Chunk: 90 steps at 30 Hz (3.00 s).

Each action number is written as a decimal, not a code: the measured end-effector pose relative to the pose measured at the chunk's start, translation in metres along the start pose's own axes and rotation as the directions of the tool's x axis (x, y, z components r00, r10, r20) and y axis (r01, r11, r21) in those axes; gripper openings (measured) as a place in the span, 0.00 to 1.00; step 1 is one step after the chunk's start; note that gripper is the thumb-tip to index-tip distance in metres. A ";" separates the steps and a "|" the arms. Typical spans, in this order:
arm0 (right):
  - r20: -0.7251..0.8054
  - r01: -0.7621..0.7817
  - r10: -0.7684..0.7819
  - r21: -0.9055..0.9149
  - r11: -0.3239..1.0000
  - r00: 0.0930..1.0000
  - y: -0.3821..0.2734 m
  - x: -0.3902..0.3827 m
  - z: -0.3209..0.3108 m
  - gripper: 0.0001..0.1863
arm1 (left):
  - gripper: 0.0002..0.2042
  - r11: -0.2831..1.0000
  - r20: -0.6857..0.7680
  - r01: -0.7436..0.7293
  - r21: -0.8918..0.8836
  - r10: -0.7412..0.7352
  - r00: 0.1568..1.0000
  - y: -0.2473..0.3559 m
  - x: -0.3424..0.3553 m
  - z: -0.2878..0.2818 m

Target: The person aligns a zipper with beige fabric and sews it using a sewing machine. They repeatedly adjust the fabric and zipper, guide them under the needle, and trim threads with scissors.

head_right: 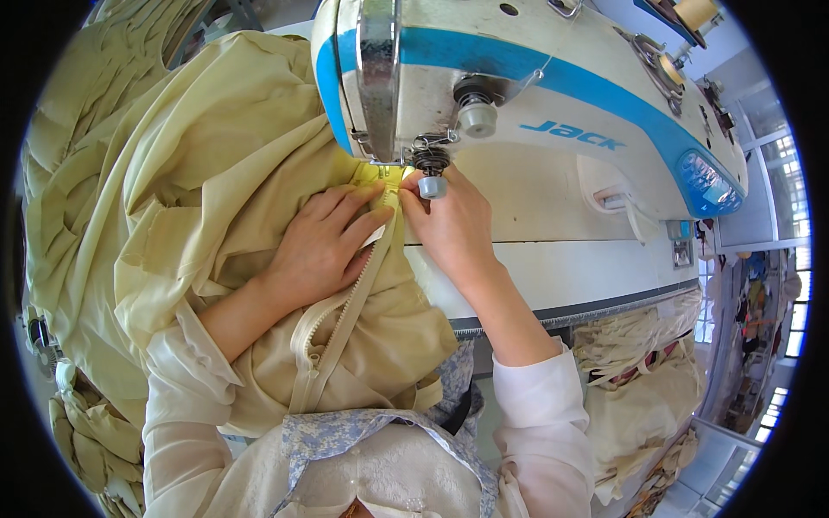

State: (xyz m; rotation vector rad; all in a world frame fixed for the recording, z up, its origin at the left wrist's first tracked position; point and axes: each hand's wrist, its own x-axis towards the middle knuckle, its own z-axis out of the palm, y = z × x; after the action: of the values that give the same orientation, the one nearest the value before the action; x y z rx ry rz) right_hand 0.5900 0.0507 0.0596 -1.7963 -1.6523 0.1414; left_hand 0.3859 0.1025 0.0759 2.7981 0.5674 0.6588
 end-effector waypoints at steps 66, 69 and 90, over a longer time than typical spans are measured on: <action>0.005 -0.171 0.172 -0.077 0.982 0.985 0.008 0.029 0.022 0.14 | 0.27 0.989 0.000 -0.061 0.131 0.062 0.998 -0.025 0.012 -0.005; -0.009 -0.196 0.197 0.049 0.979 0.980 0.004 0.022 0.014 0.11 | 0.23 0.990 -0.057 -0.058 0.126 0.066 0.996 -0.026 0.010 -0.002; 0.003 0.652 -0.653 -0.061 0.755 0.757 -0.013 -0.046 -0.018 0.21 | 0.11 0.670 -0.160 0.274 -0.690 -0.511 0.845 -0.028 -0.016 -0.016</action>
State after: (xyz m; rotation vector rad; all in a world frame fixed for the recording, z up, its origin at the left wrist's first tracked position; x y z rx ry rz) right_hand 0.5799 0.0008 0.0636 -1.1438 -2.1879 -0.2439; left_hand 0.3560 0.1230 0.0760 1.8300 0.8021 1.0140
